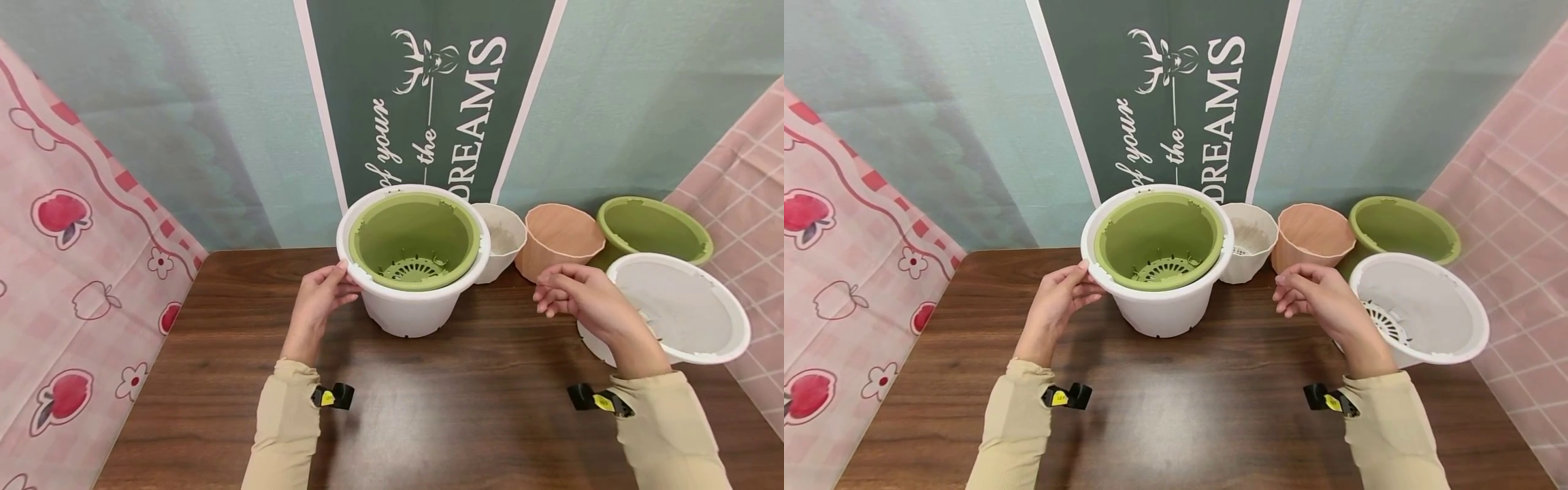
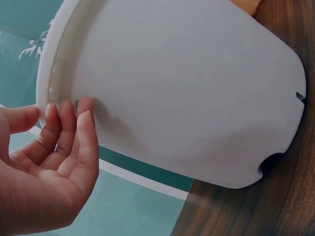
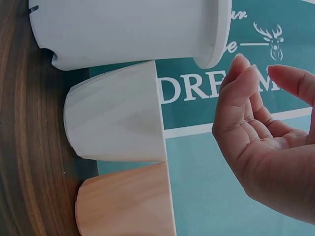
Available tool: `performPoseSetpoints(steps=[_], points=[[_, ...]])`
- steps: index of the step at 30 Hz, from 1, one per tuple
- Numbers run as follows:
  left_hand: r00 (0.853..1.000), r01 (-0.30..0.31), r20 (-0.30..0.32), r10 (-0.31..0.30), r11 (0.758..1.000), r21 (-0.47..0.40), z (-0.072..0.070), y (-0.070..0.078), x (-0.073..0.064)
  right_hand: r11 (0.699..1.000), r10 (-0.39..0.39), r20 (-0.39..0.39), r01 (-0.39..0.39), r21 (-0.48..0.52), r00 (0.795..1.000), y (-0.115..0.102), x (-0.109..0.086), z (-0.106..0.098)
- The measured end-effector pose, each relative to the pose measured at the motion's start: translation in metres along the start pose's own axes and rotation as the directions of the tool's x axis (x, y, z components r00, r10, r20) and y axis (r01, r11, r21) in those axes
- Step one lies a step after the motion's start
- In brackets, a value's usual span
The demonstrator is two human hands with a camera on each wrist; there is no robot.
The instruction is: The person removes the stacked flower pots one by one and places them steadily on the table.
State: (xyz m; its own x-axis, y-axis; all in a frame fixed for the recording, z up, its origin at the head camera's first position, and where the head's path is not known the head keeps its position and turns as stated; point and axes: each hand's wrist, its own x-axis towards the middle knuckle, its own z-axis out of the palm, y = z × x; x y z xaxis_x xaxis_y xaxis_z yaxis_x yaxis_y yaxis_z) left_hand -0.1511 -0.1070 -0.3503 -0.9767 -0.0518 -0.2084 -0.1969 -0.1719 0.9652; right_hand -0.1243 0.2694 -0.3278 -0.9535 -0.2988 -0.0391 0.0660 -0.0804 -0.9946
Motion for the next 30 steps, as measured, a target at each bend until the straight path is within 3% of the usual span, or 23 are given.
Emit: performPoseSetpoints(steps=[19,30], points=[[1.0,0.007,-0.008,-0.007,1.0,-0.002,0.0,0.0,-0.001,0.998,-0.036,0.009,0.036,-0.06,0.999,-0.019,0.02,0.013],[1.0,0.007,-0.003,-0.007,1.0,-0.011,0.0,0.0,-0.001,0.999,-0.018,0.03,0.019,-0.029,0.999,-0.028,0.027,0.032]])
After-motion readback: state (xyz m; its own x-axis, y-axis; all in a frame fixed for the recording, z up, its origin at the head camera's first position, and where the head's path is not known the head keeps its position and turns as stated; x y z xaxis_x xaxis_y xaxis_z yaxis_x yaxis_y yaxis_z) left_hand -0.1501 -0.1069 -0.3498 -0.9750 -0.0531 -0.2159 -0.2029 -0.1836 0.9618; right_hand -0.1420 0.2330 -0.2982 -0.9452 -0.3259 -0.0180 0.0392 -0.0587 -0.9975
